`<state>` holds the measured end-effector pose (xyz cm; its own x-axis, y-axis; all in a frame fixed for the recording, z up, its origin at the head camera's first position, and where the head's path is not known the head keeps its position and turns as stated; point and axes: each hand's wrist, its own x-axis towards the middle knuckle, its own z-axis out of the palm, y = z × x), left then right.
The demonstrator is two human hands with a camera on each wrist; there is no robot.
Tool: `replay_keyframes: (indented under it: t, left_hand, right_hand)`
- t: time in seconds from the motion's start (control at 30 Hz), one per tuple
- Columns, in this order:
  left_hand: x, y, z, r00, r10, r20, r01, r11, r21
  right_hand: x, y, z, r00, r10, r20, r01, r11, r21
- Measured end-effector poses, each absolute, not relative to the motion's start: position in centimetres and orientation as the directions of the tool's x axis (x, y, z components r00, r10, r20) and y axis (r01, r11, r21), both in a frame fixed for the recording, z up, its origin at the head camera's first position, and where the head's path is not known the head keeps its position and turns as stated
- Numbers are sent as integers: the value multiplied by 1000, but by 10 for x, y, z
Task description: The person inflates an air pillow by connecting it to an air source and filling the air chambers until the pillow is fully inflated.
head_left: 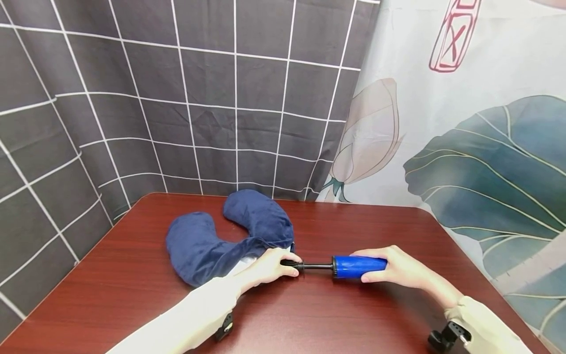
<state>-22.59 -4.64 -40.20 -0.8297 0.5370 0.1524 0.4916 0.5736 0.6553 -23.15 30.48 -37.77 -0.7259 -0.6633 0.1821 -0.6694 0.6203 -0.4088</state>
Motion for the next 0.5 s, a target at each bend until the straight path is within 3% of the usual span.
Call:
replay_keyframes:
  t: [0.5]
  left_hand:
    - [-224, -46, -401, -830, 533, 162, 494, 571, 655]
  right_hand:
    - [-227, 338, -371, -740, -642, 200, -663, 646, -380]
